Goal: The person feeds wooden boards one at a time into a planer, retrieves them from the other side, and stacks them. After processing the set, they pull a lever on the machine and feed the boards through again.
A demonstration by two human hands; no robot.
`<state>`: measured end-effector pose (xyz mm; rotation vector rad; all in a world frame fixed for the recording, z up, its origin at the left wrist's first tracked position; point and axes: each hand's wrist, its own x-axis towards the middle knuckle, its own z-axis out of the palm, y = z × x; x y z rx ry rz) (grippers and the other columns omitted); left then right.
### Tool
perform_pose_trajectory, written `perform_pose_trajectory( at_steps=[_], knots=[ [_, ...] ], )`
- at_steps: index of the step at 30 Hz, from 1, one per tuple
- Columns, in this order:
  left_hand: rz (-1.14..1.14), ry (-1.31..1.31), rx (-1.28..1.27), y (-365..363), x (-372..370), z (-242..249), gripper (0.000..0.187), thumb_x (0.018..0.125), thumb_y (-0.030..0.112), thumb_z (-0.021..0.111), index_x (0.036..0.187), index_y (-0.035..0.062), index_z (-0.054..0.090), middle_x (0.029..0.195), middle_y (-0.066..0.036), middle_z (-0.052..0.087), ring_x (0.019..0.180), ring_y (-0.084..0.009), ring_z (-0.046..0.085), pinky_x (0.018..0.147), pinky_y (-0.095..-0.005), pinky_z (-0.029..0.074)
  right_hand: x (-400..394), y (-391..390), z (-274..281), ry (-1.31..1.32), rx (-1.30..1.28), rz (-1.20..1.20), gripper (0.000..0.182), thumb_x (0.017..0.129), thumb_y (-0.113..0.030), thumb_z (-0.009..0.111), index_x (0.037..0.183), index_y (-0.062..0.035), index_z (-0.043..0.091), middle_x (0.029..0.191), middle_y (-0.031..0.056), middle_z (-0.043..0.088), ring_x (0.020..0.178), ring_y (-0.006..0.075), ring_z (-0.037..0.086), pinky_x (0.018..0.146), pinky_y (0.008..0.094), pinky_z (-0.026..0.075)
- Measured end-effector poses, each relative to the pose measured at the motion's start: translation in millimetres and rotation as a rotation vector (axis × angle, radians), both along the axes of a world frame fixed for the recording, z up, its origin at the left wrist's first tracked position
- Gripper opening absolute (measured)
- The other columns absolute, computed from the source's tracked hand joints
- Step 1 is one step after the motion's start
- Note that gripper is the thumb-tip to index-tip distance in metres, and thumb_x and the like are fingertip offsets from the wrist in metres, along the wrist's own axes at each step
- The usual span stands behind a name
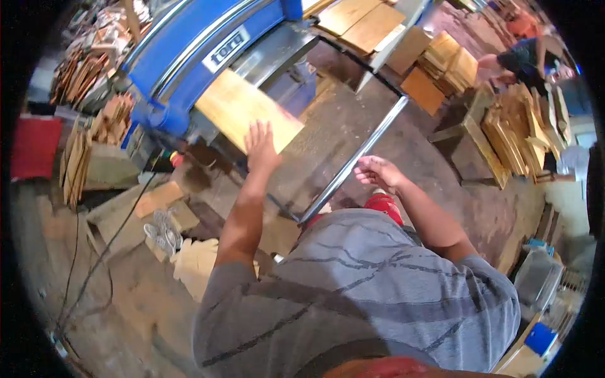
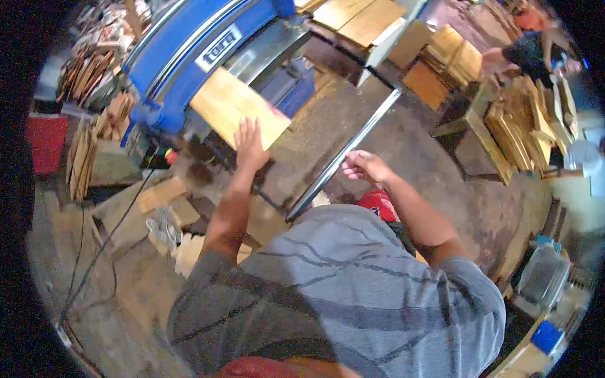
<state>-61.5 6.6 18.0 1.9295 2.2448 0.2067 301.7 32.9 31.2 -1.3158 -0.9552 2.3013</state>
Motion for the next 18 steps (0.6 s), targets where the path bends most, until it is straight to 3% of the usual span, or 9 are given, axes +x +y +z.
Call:
perform_pose_trajectory(
  at_steps=[3, 6, 7, 10, 12, 13, 18],
  knots=[
    [0.002, 0.075, -0.052, 8.9, -3.6, -1.0, 0.099, 0.07, 0.018, 0.074, 0.151, 0.008, 0.018, 0.157, -0.021, 0.017, 0.146, -0.0372, 0.011, 0.117, -0.0524, 0.01, 36.0, 21.1, 9.3, -0.028, 0.034, -0.08, 0.032, 0.097, -0.028, 0.055, 0.12, -0.0058, 0.052, 0.106, 0.0104, 0.063, 0.092, 0.0184, 0.063, 0.082, 0.0322, 0.053],
    [-0.004, 0.093, -0.092, 15.8, -8.9, 6.3, 0.103, 0.073, 0.038, 0.077, 0.152, 0.0082, 0.018, 0.157, -0.023, 0.013, 0.146, -0.0393, 0.009, 0.117, -0.0519, 0.008, 65.3, 53.3, 12.5, -0.029, 0.075, -0.249, 0.028, 0.097, -0.022, 0.054, 0.116, -0.0019, 0.052, 0.102, 0.0122, 0.064, 0.088, 0.0194, 0.063, 0.077, 0.0317, 0.054],
    [-0.015, 0.099, -0.089, 22.3, -6.4, 7.6, 0.103, 0.073, 0.038, 0.077, 0.152, 0.0082, 0.018, 0.157, -0.023, 0.013, 0.146, -0.0393, 0.009, 0.117, -0.0519, 0.008, 77.1, 66.5, 12.1, -0.034, 0.115, -0.321, 0.027, 0.096, -0.021, 0.054, 0.115, -0.0018, 0.053, 0.099, 0.0118, 0.063, 0.085, 0.0191, 0.063, 0.075, 0.0313, 0.054],
    [0.019, 0.042, -0.159, 58.4, 6.4, 15.0, 0.099, 0.076, 0.049, 0.074, 0.15, 0.0079, 0.024, 0.155, -0.027, 0.016, 0.144, -0.0435, 0.012, 0.116, -0.0542, 0.011, 111.7, 120.7, -4.0, -0.073, 0.159, -0.542, 0.023, 0.095, -0.018, 0.054, 0.111, -0.0025, 0.053, 0.091, 0.0094, 0.062, 0.076, 0.0168, 0.061, 0.068, 0.0296, 0.053],
    [-0.149, -0.194, -0.034, 98.2, 24.6, 12.4, 0.092, 0.078, 0.053, 0.071, 0.148, 0.0082, 0.031, 0.153, -0.03, 0.019, 0.142, -0.0469, 0.016, 0.115, -0.0562, 0.014, 127.0, 165.2, -12.3, -0.156, 0.197, -0.636, 0.02, 0.094, -0.018, 0.053, 0.108, -0.0034, 0.054, 0.086, 0.0074, 0.062, 0.07, 0.0134, 0.058, 0.06, 0.0276, 0.05],
    [-0.182, -0.241, 0.052, 120.2, 43.7, 13.7, 0.078, 0.081, 0.048, 0.069, 0.142, 0.0078, 0.042, 0.151, -0.028, 0.026, 0.141, -0.0448, 0.022, 0.115, -0.0535, 0.016, 134.9, 192.9, -20.5, -0.171, 0.22, -0.653, 0.02, 0.094, -0.018, 0.053, 0.107, -0.0033, 0.054, 0.085, 0.0075, 0.062, 0.069, 0.0134, 0.058, 0.06, 0.0276, 0.05],
    [-0.36, -0.386, 0.28, 277.0, 143.2, 33.5, 0.052, 0.081, 0.029, 0.071, 0.125, 0.0056, 0.058, 0.142, -0.022, 0.044, 0.134, -0.0412, 0.036, 0.112, -0.0467, 0.028, 137.5, 364.7, -95.7, -0.071, 0.185, -0.554, 0.02, 0.094, -0.017, 0.052, 0.106, -0.0022, 0.056, 0.081, 0.0072, 0.062, 0.064, 0.0138, 0.057, 0.055, 0.0276, 0.05]
  ],
)
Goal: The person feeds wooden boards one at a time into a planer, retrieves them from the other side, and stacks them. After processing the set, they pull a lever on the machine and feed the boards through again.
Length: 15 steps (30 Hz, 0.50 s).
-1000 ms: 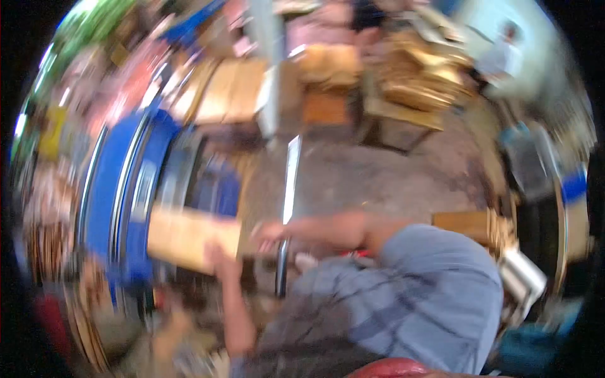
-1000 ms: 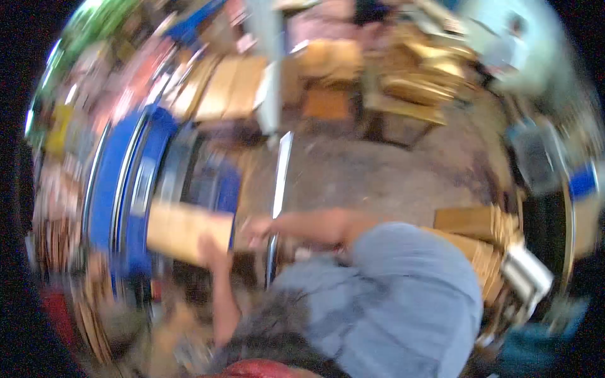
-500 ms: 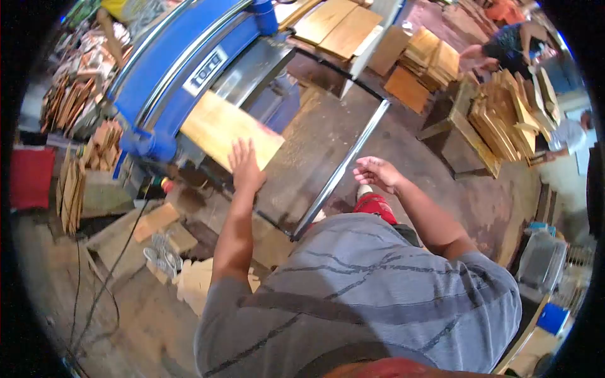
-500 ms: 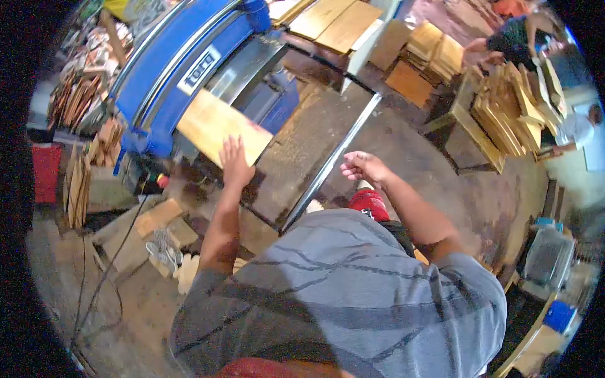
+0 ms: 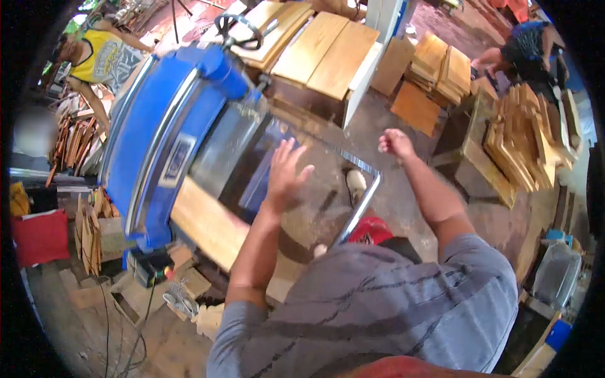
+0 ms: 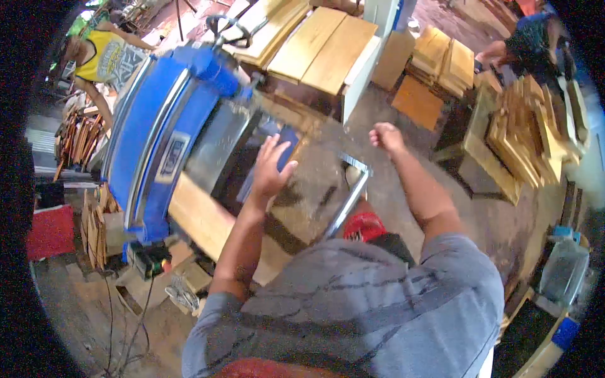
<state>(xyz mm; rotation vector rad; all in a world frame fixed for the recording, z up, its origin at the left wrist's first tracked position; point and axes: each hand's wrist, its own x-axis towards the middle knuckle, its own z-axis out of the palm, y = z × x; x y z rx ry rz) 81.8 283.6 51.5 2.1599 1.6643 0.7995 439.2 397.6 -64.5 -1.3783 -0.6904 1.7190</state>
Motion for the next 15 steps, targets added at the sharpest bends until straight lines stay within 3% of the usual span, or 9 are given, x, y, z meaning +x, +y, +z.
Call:
perform_pose_trajectory(
  at_steps=[1, 2, 4, 5, 8, 10, 12, 13, 15],
  knots=[
    [-0.026, 0.005, 0.156, 39.7, 11.5, -14.7, 0.045, 0.081, 0.027, 0.071, 0.118, 0.0044, 0.061, 0.13, -0.02, 0.055, 0.123, -0.0391, 0.048, 0.106, -0.0457, 0.036, -8.2, 33.4, -15.6, -0.084, -0.028, 0.02, 0.018, 0.094, -0.017, 0.052, 0.103, -0.002, 0.056, 0.081, 0.0073, 0.062, 0.063, 0.0139, 0.057, 0.053, 0.0279, 0.05],
    [-0.021, 0.017, 0.162, 77.7, 18.9, -24.5, 0.045, 0.081, 0.027, 0.071, 0.118, 0.0044, 0.061, 0.13, -0.02, 0.055, 0.123, -0.0391, 0.048, 0.106, -0.0457, 0.036, -22.1, 64.2, -26.0, -0.164, -0.06, 0.039, 0.017, 0.093, -0.016, 0.051, 0.1, -0.0018, 0.057, 0.08, 0.0074, 0.062, 0.062, 0.0141, 0.058, 0.051, 0.0283, 0.05],
    [0.06, -0.037, -0.142, 129.9, 31.6, -47.9, 0.036, 0.082, 0.026, 0.07, 0.111, 0.0056, 0.064, 0.119, -0.016, 0.063, 0.112, -0.0344, 0.057, 0.098, -0.0424, 0.043, -34.6, 127.0, -83.9, -0.13, -0.133, 0.172, 0.017, 0.095, -0.021, 0.053, 0.103, -0.0056, 0.055, 0.081, 0.007, 0.062, 0.062, 0.0143, 0.057, 0.055, 0.0296, 0.053],
    [0.143, 0.087, -0.202, 149.5, 35.0, -65.1, 0.03, 0.085, 0.03, 0.066, 0.105, 0.0084, 0.065, 0.1, -0.016, 0.066, 0.095, -0.0368, 0.061, 0.082, -0.0463, 0.047, -44.6, 152.9, -106.8, -0.175, -0.165, 0.189, 0.018, 0.094, -0.021, 0.055, 0.101, -0.005, 0.055, 0.079, 0.0067, 0.061, 0.062, 0.0143, 0.057, 0.055, 0.0299, 0.053],
    [0.353, 0.0, -0.45, 173.4, 55.0, -50.2, 0.025, 0.087, 0.035, 0.063, 0.098, 0.013, 0.067, 0.095, -0.013, 0.068, 0.091, -0.0357, 0.063, 0.077, -0.0486, 0.047, -81.5, 223.1, -165.4, -0.169, -0.219, 0.183, 0.021, 0.091, -0.025, 0.058, 0.095, -0.0034, 0.056, 0.075, 0.0063, 0.059, 0.06, 0.0146, 0.057, 0.054, 0.0308, 0.054],
    [0.417, 0.044, -0.428, 174.6, 54.6, -61.6, 0.023, 0.088, 0.038, 0.061, 0.093, 0.0159, 0.067, 0.09, -0.01, 0.069, 0.087, -0.0333, 0.065, 0.074, -0.0488, 0.048, -107.4, 256.1, -177.8, -0.121, -0.25, 0.153, 0.024, 0.09, -0.027, 0.06, 0.091, -0.0026, 0.057, 0.074, 0.0063, 0.058, 0.059, 0.0149, 0.056, 0.053, 0.0314, 0.055],
    [0.43, 0.125, -0.482, 178.6, 56.9, -57.6, 0.023, 0.088, 0.037, 0.061, 0.091, 0.015, 0.067, 0.088, -0.011, 0.069, 0.084, -0.0325, 0.065, 0.071, -0.0475, 0.049, -129.9, 273.7, -178.3, -0.377, -0.319, 0.05, 0.03, 0.089, -0.03, 0.064, 0.083, -0.0012, 0.056, 0.072, 0.0069, 0.056, 0.054, 0.016, 0.053, 0.05, 0.0324, 0.055],
    [0.446, 0.191, -0.516, 180.3, 58.7, -55.2, 0.022, 0.088, 0.035, 0.062, 0.09, 0.014, 0.068, 0.086, -0.011, 0.069, 0.082, -0.0316, 0.066, 0.069, -0.0462, 0.05, -137.9, 283.2, -202.9, -0.42, -0.381, 0.053, 0.034, 0.087, -0.032, 0.067, 0.083, 0.0007, 0.06, 0.073, 0.0087, 0.059, 0.05, 0.0174, 0.054, 0.046, 0.0332, 0.055],
    [0.432, 0.18, -0.477, 179.1, 57.3, -56.2, 0.021, 0.088, 0.034, 0.063, 0.089, 0.0132, 0.068, 0.084, -0.01, 0.069, 0.079, -0.0312, 0.066, 0.066, -0.0446, 0.05, -136.6, 282.7, -200.8, -0.412, -0.356, 0.044, 0.035, 0.086, -0.032, 0.069, 0.086, 0.0015, 0.061, 0.075, 0.0096, 0.061, 0.049, 0.018, 0.056, 0.044, 0.0329, 0.053]
  ],
)
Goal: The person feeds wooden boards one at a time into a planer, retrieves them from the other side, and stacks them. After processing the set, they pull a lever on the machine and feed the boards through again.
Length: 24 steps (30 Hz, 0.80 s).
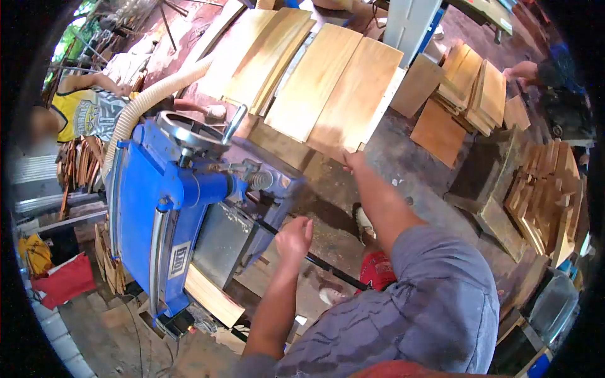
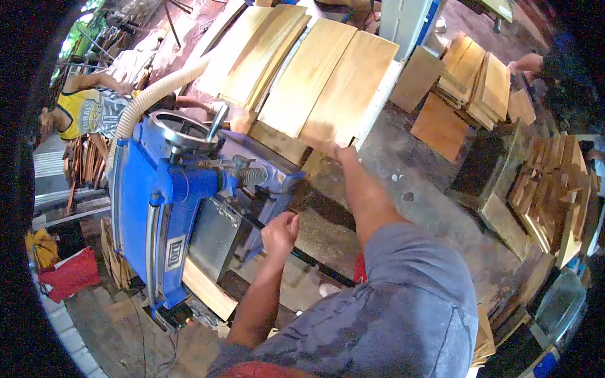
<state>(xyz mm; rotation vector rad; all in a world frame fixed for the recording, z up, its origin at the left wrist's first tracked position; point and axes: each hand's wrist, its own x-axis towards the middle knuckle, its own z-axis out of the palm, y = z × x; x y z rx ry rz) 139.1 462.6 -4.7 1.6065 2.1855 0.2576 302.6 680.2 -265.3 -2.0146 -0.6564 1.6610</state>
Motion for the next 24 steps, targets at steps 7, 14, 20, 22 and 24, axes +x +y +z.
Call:
perform_pose_trajectory(
  at_steps=[7, 14, 20, 22, 24],
  knots=[
    [-0.032, 0.04, 0.087, 4.6, 3.9, 3.4, 0.02, 0.086, 0.032, 0.064, 0.083, 0.0128, 0.068, 0.079, -0.009, 0.068, 0.073, -0.0306, 0.066, 0.062, -0.0428, 0.051, 43.3, -14.3, 18.0, 0.256, 0.054, 0.07, 0.045, 0.087, -0.036, 0.07, 0.109, 0.0013, 0.058, 0.081, 0.0103, 0.065, 0.057, 0.0178, 0.062, 0.045, 0.031, 0.051],
    [0.018, 0.056, 0.036, 0.7, 5.5, 5.6, 0.023, 0.086, 0.035, 0.065, 0.086, 0.0127, 0.068, 0.08, -0.01, 0.069, 0.077, -0.0326, 0.066, 0.068, -0.045, 0.051, 138.5, -43.4, 114.8, 0.689, 0.058, 0.348, 0.051, 0.091, -0.026, 0.065, 0.132, -0.0003, 0.045, 0.113, 0.0119, 0.064, 0.094, 0.0209, 0.065, 0.082, 0.0395, 0.055],
    [0.002, -0.021, 0.043, -2.5, 4.2, 13.9, 0.026, 0.088, 0.036, 0.062, 0.096, 0.0124, 0.068, 0.089, -0.013, 0.07, 0.085, -0.033, 0.066, 0.073, -0.0431, 0.051, 204.1, -122.8, 235.0, 0.762, 0.134, 0.316, 0.05, 0.09, -0.009, 0.059, 0.136, 0.0, 0.042, 0.128, 0.0119, 0.057, 0.116, 0.0244, 0.057, 0.097, 0.0406, 0.05],
    [0.064, -0.328, 0.146, -1.9, -0.7, -13.5, 0.031, 0.09, 0.035, 0.062, 0.104, 0.0077, 0.067, 0.092, -0.015, 0.07, 0.089, -0.0283, 0.068, 0.079, -0.038, 0.052, 224.1, -168.7, 278.1, 0.736, 0.123, 0.403, 0.052, 0.088, -0.008, 0.062, 0.136, 0.0007, 0.042, 0.126, 0.0115, 0.058, 0.117, 0.0234, 0.056, 0.1, 0.0391, 0.048],
    [0.149, -0.848, 0.28, 2.7, 10.6, -24.9, 0.038, 0.095, 0.031, 0.059, 0.115, -0.0012, 0.062, 0.104, -0.009, 0.066, 0.095, -0.0157, 0.061, 0.084, -0.0307, 0.048, 241.3, -222.6, 310.4, 0.622, 0.181, 0.465, 0.053, 0.088, -0.009, 0.063, 0.136, 0.0006, 0.042, 0.126, 0.0108, 0.058, 0.116, 0.0225, 0.056, 0.1, 0.038, 0.047]
  ],
)
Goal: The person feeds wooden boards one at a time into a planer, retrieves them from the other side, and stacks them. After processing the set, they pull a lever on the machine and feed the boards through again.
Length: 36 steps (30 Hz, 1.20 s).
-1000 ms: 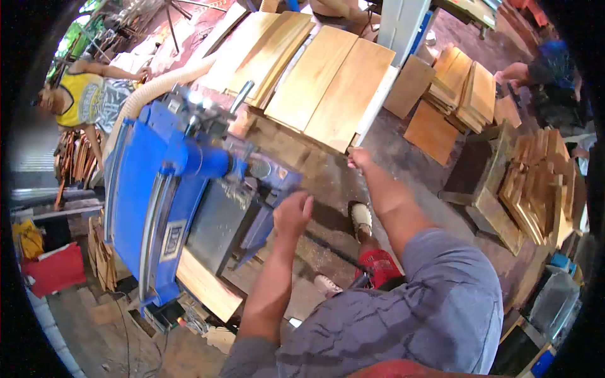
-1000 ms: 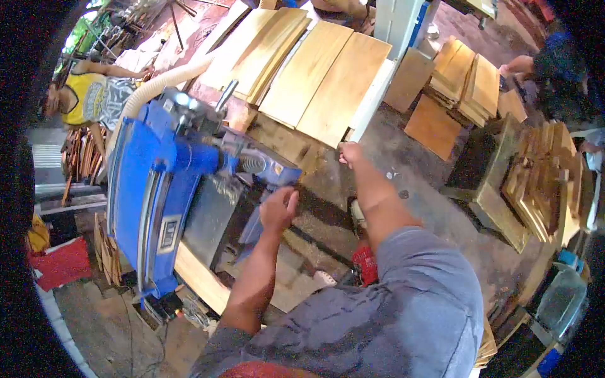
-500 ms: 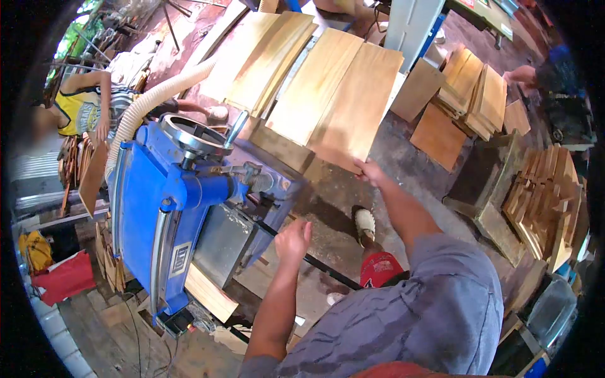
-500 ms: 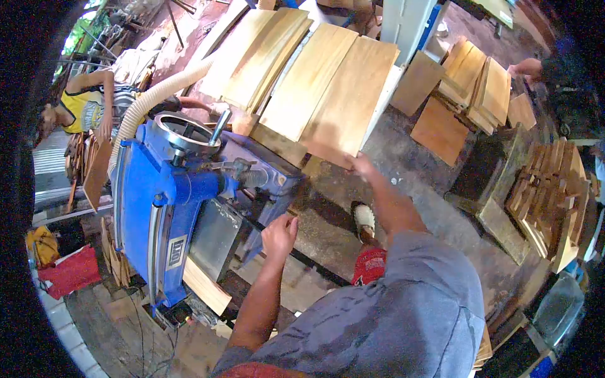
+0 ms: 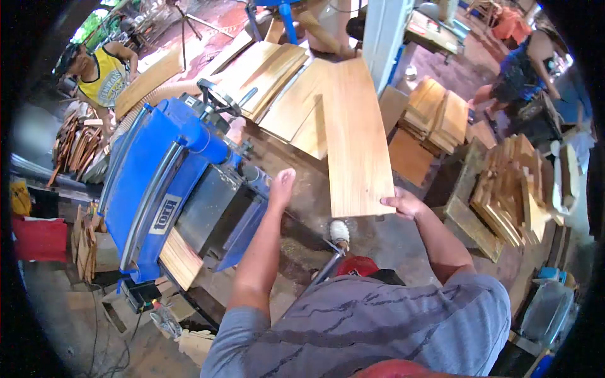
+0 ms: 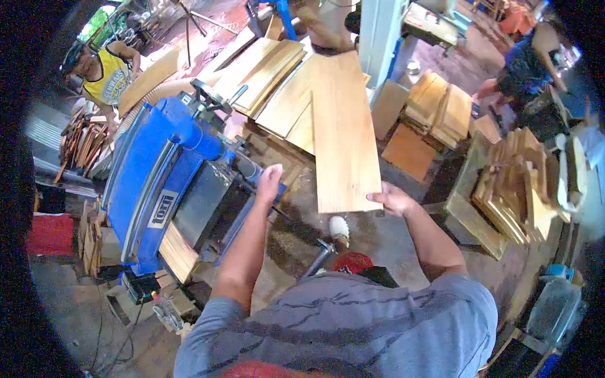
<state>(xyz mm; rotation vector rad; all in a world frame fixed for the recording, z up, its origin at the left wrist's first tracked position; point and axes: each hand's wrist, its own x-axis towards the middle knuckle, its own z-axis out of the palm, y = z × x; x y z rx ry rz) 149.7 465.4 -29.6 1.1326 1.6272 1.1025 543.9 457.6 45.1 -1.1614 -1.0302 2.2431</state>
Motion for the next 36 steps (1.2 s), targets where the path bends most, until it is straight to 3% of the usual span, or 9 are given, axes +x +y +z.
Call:
perform_pose_trajectory(
  at_steps=[6, 9, 11, 15, 19, 23, 25, 30, 36],
  knots=[
    [-0.126, -0.688, 0.084, -47.1, 113.7, 94.8, 0.071, 0.096, 0.049, 0.053, 0.147, 0.0066, 0.028, 0.146, -0.01, 0.039, 0.125, -0.0192, 0.046, 0.1, -0.0359, 0.038, -11.0, -146.8, 124.9, -0.241, 0.379, 0.253, 0.058, 0.086, -0.008, 0.055, 0.141, -0.0008, 0.038, 0.126, 0.0057, 0.054, 0.119, 0.0126, 0.044, 0.102, 0.0284, 0.036],
    [0.002, -1.196, -0.043, -90.9, 130.1, 142.4, 0.04, 0.098, 0.04, 0.051, 0.122, 0.0078, 0.05, 0.102, -0.007, 0.06, 0.094, -0.0233, 0.058, 0.088, -0.0395, 0.046, -54.6, -229.9, 136.2, -0.403, 0.895, 0.159, 0.07, 0.08, -0.001, 0.05, 0.147, -0.0002, 0.027, 0.147, 0.0201, 0.036, 0.138, 0.0271, 0.034, 0.112, 0.0356, 0.028],
    [-0.184, -1.607, 0.198, -91.4, 128.0, 78.4, 0.028, 0.098, 0.038, 0.048, 0.092, 0.0119, 0.057, 0.073, -0.004, 0.052, 0.066, -0.0209, 0.053, 0.068, -0.0327, 0.049, -80.8, -273.8, 153.2, -0.448, 1.091, 0.27, 0.073, 0.082, -0.005, 0.055, 0.148, -0.0003, 0.024, 0.151, 0.0272, 0.026, 0.143, 0.0355, 0.025, 0.116, 0.0396, 0.021],
    [-0.622, -1.876, 0.462, -123.6, 111.0, 93.6, 0.032, 0.099, 0.028, 0.042, 0.113, 0.0044, 0.057, 0.087, -0.007, 0.053, 0.084, -0.0218, 0.052, 0.08, -0.0345, 0.047, -85.9, -313.2, 148.0, -0.611, 1.433, 0.586, 0.073, 0.083, -0.016, 0.065, 0.147, -0.01, 0.031, 0.154, 0.0222, 0.023, 0.143, 0.0377, 0.022, 0.117, 0.0501, 0.018],
    [-0.277, -1.872, 0.248, -194.4, 105.7, 113.4, 0.04, 0.097, 0.038, 0.047, 0.119, 0.0048, 0.055, 0.095, -0.011, 0.06, 0.087, -0.0247, 0.058, 0.084, -0.0392, 0.049, -78.3, -304.4, 123.7, -0.709, 1.655, 0.674, 0.064, 0.086, -0.008, 0.053, 0.147, -0.0179, 0.034, 0.154, 0.0188, 0.026, 0.143, 0.0373, 0.024, 0.116, 0.0526, 0.019],
    [0.302, -1.12, 0.215, -310.5, 85.7, 152.3, 0.074, 0.095, 0.058, 0.041, 0.144, 0.0032, 0.035, 0.136, -0.019, 0.05, 0.126, -0.0349, 0.047, 0.11, -0.048, 0.034, -71.0, -320.5, 87.0, -0.644, 1.815, 0.668, 0.058, 0.089, -0.007, 0.045, 0.144, -0.0221, 0.038, 0.151, 0.0182, 0.031, 0.141, 0.0361, 0.029, 0.114, 0.0546, 0.019],
    [0.073, -1.581, 0.438, -360.6, 75.1, 135.2, 0.077, 0.092, 0.06, 0.045, 0.14, 0.0006, 0.037, 0.134, -0.021, 0.051, 0.122, -0.033, 0.051, 0.107, -0.0488, 0.038, -64.3, -332.3, 68.0, -0.653, 1.857, 0.741, 0.058, 0.089, -0.008, 0.045, 0.144, -0.0231, 0.039, 0.151, 0.0159, 0.034, 0.139, 0.0357, 0.032, 0.113, 0.0553, 0.022],
    [0.456, -1.156, 0.129, -425.1, 66.6, 42.0, 0.043, 0.095, 0.031, 0.058, 0.125, 0.0009, 0.052, 0.115, -0.014, 0.063, 0.104, -0.0281, 0.063, 0.091, -0.0447, 0.05, -70.2, -381.7, 43.7, -0.42, 1.941, 0.826, 0.062, 0.085, -0.009, 0.049, 0.144, -0.026, 0.04, 0.148, 0.0131, 0.037, 0.136, 0.0354, 0.037, 0.108, 0.0569, 0.031],
    [0.739, -0.858, 0.268, -478.5, 31.4, 45.5, 0.039, 0.095, 0.026, 0.059, 0.127, 0.0049, 0.052, 0.117, -0.012, 0.063, 0.104, -0.0248, 0.063, 0.089, -0.0418, 0.053, -122.0, -396.6, 31.1, -0.267, 2.008, 0.928, 0.06, 0.086, -0.012, 0.049, 0.144, -0.0203, 0.039, 0.148, 0.013, 0.037, 0.136, 0.0351, 0.036, 0.109, 0.0558, 0.03]
  ],
)
